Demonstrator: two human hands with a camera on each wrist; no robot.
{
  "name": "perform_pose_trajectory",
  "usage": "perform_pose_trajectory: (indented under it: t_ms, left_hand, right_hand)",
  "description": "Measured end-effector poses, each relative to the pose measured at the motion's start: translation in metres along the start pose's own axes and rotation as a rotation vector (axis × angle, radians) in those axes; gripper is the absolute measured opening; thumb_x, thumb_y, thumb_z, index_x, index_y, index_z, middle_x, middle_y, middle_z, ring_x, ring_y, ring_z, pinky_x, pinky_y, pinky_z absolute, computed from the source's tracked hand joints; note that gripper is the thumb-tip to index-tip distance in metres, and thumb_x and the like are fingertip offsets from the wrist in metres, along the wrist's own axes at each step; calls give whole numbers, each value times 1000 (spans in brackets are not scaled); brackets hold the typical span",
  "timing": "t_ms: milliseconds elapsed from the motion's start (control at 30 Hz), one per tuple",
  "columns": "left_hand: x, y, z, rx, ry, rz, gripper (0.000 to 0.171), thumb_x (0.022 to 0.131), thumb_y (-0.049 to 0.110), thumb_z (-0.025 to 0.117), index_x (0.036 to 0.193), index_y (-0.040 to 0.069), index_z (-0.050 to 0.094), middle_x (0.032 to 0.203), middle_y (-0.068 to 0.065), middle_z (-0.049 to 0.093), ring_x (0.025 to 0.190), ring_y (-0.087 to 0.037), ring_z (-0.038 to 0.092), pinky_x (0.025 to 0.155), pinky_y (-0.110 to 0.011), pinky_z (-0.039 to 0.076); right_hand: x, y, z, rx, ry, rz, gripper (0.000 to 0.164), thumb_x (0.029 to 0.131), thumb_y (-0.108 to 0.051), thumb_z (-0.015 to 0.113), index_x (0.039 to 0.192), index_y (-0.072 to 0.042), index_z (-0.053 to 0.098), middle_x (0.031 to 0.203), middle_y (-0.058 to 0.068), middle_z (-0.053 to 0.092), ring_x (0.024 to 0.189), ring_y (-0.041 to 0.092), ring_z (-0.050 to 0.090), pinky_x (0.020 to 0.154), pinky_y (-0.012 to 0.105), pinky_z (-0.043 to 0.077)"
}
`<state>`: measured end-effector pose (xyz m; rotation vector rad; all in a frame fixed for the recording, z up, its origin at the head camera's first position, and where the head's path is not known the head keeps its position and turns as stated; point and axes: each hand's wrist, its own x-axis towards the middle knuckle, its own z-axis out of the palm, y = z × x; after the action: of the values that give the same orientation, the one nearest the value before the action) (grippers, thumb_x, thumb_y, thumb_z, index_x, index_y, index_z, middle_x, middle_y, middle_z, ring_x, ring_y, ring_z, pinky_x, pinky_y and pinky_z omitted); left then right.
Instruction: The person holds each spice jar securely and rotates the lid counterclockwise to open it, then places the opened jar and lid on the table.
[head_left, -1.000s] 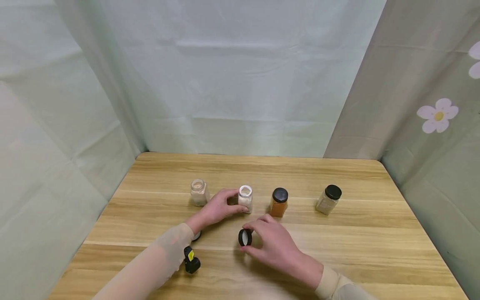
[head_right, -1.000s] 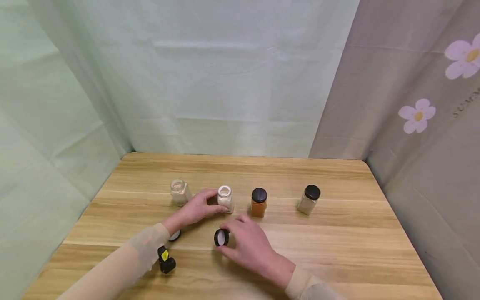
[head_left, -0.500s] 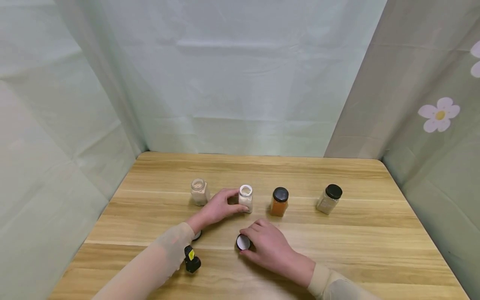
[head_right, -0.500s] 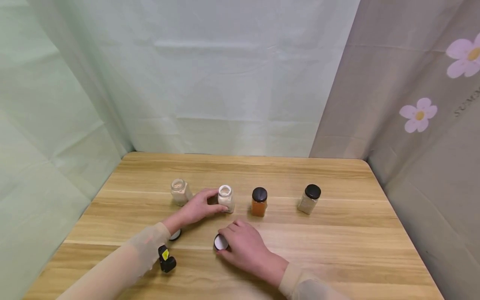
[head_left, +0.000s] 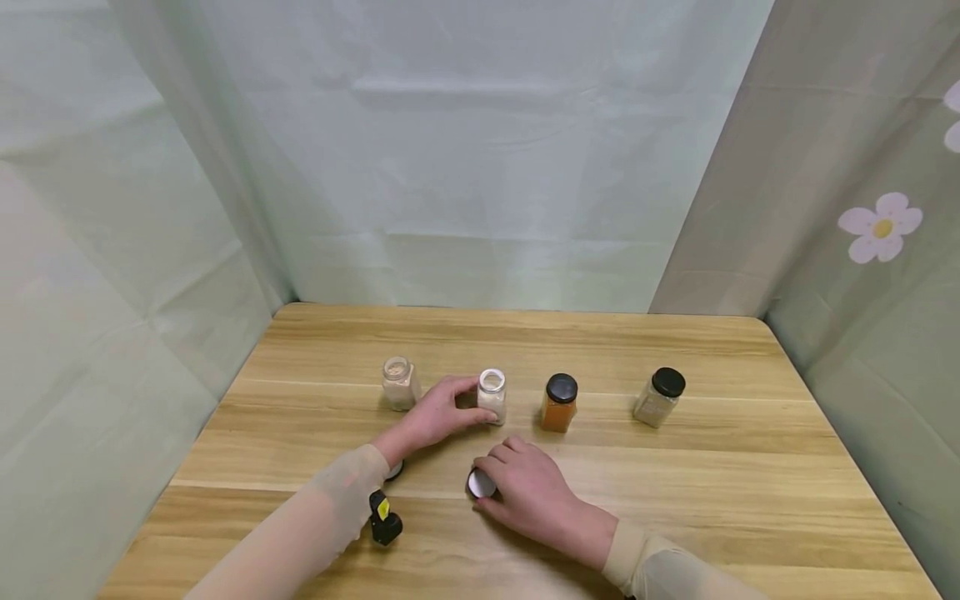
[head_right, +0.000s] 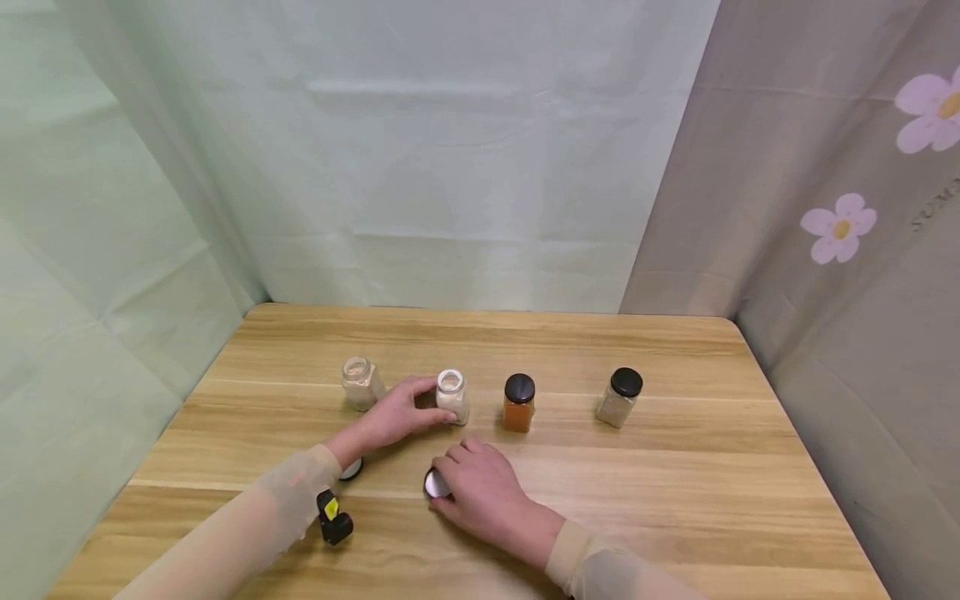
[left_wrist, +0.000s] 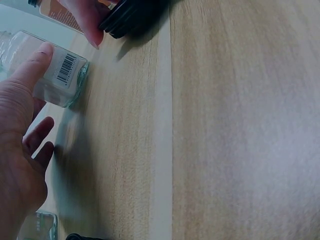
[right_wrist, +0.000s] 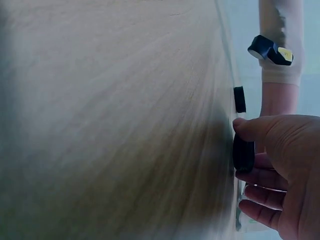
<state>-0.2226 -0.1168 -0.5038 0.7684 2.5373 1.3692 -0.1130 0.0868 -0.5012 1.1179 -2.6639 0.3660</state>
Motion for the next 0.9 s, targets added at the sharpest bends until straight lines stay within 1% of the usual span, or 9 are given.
perform_pose_trajectory:
  t_ms: [200, 400, 633, 800, 900]
  left_hand:
    - [1, 0, 0, 2, 0, 3, 49, 87, 40, 83, 130, 22, 69, 120, 10, 69, 118, -12, 59, 110, -40, 40]
    - [0, 1, 1, 4, 7, 6, 50, 86, 39, 84, 131, 20, 69, 121, 7, 69, 119, -16, 59, 111, -43, 39]
    - [0, 0, 2, 11, 16, -6, 53, 86, 39, 83, 133, 20, 68, 123, 6, 69, 121, -18, 58, 112, -46, 38]
    - [1, 1, 0, 8, 5, -6, 51, 86, 39, 84, 132, 21, 68, 121, 7, 69, 120, -17, 58, 112, -45, 38]
    - [0, 2, 0, 18, 11, -18, 53, 85, 40, 84, 133, 21, 68, 122, 6, 68, 119, -17, 58, 112, -45, 37]
  right_hand:
    - [1, 0, 2, -19, 24, -12, 46, 82, -49, 84, 113, -18, 73, 99, -7, 67, 92, 14, 54, 78, 30, 50]
    - [1, 1, 2, -29, 35, -22, 45, 82, -49, 84, 111, -18, 72, 98, -7, 66, 91, 14, 54, 77, 30, 49]
    - [1, 0, 3, -26, 24, -18, 44, 83, -49, 83, 112, -18, 72, 98, -7, 65, 91, 14, 53, 75, 30, 49]
    - [1, 0, 4, -25, 13, -13, 44, 83, -49, 83, 113, -18, 72, 99, -7, 64, 92, 13, 52, 75, 30, 49]
    - [1, -1, 5, -14, 8, -10, 44, 83, -49, 83, 114, -18, 72, 100, -7, 64, 92, 13, 52, 74, 29, 49]
